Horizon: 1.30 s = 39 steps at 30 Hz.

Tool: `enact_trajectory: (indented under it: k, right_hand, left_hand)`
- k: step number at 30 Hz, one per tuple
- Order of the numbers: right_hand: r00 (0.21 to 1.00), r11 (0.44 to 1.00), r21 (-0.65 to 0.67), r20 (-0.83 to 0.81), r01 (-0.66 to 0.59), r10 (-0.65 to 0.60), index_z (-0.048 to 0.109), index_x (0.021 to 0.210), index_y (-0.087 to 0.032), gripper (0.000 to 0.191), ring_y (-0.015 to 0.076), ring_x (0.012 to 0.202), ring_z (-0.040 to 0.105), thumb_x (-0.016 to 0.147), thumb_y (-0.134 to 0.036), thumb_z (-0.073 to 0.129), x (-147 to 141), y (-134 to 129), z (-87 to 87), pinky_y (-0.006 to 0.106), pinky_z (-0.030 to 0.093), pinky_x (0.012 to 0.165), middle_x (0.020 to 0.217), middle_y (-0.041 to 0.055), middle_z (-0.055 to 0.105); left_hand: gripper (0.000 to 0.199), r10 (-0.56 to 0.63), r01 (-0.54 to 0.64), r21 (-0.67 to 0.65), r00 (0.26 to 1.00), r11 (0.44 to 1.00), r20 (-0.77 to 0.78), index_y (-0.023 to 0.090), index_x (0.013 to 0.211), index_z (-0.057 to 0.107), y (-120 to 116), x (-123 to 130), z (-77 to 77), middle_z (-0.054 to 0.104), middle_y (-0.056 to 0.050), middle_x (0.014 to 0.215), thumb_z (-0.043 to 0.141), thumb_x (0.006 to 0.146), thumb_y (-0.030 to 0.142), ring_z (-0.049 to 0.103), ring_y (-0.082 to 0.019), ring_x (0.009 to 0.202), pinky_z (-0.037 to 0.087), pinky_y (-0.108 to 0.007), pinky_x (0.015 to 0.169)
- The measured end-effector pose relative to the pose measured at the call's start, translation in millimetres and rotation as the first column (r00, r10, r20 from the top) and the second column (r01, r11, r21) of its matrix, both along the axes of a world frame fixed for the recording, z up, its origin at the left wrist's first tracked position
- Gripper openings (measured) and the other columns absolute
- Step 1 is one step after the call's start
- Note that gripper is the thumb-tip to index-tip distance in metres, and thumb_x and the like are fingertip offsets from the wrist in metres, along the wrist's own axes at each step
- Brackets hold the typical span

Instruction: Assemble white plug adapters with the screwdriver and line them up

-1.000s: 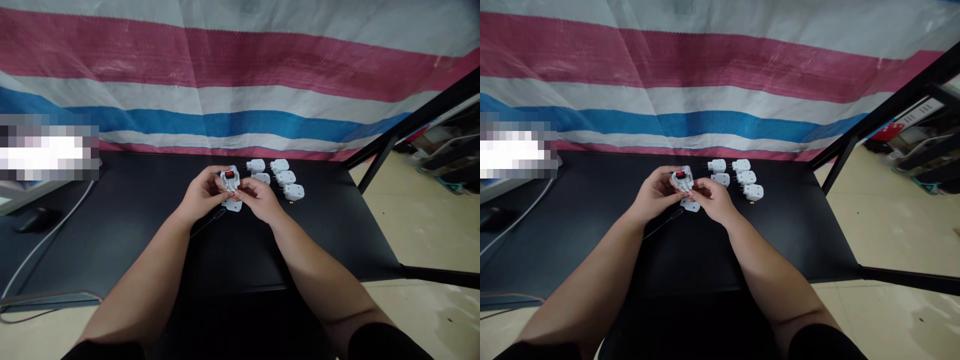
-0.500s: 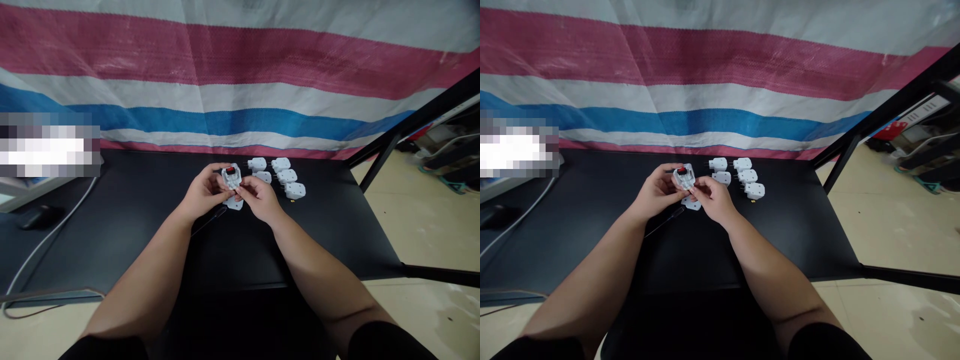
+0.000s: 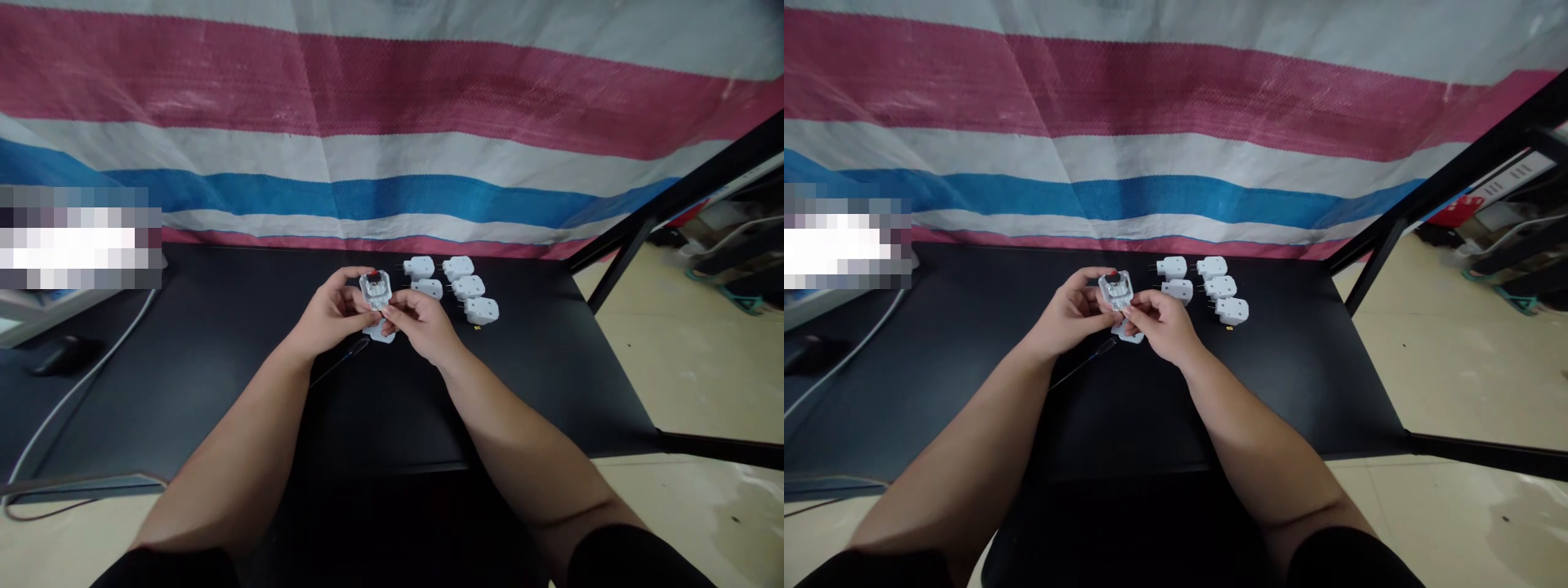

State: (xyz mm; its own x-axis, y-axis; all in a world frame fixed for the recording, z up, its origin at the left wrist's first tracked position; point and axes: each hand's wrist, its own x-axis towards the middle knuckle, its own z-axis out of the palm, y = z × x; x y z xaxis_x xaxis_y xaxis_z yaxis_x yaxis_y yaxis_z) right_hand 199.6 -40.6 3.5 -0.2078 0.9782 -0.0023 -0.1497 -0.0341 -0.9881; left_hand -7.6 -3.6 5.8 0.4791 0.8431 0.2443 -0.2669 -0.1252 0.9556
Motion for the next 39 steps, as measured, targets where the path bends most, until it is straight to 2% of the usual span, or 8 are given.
enact_trajectory:
  k: [5,9,13,19,27,39]
  right_hand:
    - [1.0,0.997,-0.072,0.009,-0.025,0.026,0.071,0.101,-0.021,0.046,0.0174,0.072,0.078,0.085,-0.06,0.091,2.0,0.4,-1.0,0.038,0.071,0.079,0.08,0.0009,0.076]
    - [0.999,0.998,-0.046,-0.01,-0.032,0.032,0.071,0.1,-0.021,0.048,0.0177,0.072,0.079,0.083,-0.06,0.092,2.3,1.2,-0.5,0.037,0.072,0.078,0.081,0.0008,0.077]
    - [0.999,0.999,0.014,-0.008,-0.031,0.032,0.071,0.099,-0.022,0.048,0.0176,0.072,0.079,0.083,-0.062,0.091,2.2,1.7,1.0,0.038,0.073,0.077,0.084,0.001,0.077]
    - [0.999,0.999,0.028,0.029,-0.034,0.034,0.072,0.102,-0.022,0.049,0.0184,0.074,0.08,0.084,-0.064,0.09,3.5,1.6,3.0,0.041,0.073,0.081,0.086,0.0015,0.078]
    - [1.0,0.997,0.07,-0.002,-0.009,0.01,0.073,0.101,-0.022,0.047,0.0181,0.073,0.08,0.086,-0.062,0.09,3.7,2.0,0.0,0.039,0.073,0.079,0.085,0.0016,0.078]
    - [0.999,0.998,0.059,0.033,-0.019,0.017,0.071,0.099,-0.022,0.046,0.0178,0.073,0.08,0.085,-0.062,0.089,4.4,2.0,1.2,0.038,0.073,0.078,0.086,0.0013,0.077]
  left_hand:
    - [0.07,-0.033,0.032,-0.086,0.999,0.996,-0.01,0.019,0.144,0.058,1.3,-1.7,-0.1,0.081,-0.002,0.088,0.094,0.084,0.014,0.082,-0.016,0.079,0.068,-0.024,0.078]
    - [0.071,-0.059,0.06,-0.106,0.998,0.993,0.011,0.02,0.144,0.058,2.3,-3.2,0.6,0.082,-0.002,0.09,0.094,0.083,0.013,0.083,-0.017,0.08,0.069,-0.025,0.079]
    - [0.072,-0.061,0.064,-0.097,0.998,0.993,0.034,0.022,0.144,0.059,2.7,-4.3,1.6,0.082,-0.001,0.089,0.095,0.082,0.012,0.083,-0.017,0.081,0.07,-0.026,0.081]
    - [0.072,-0.064,0.066,-0.075,0.998,0.995,0.029,0.023,0.145,0.06,3.3,-5.6,1.8,0.082,-0.001,0.09,0.095,0.083,0.013,0.084,-0.017,0.082,0.07,-0.026,0.082]
    - [0.074,-0.067,0.067,-0.057,0.998,0.996,0.007,0.023,0.148,0.057,4.5,-6.5,0.0,0.082,-0.003,0.093,0.095,0.084,0.018,0.084,-0.019,0.085,0.07,-0.03,0.084]
    - [0.07,-0.032,0.032,-0.005,0.999,0.999,0.001,0.025,0.143,0.058,2.5,-2.8,0.2,0.078,-0.002,0.096,0.094,0.084,0.015,0.079,-0.015,0.084,0.066,-0.026,0.083]
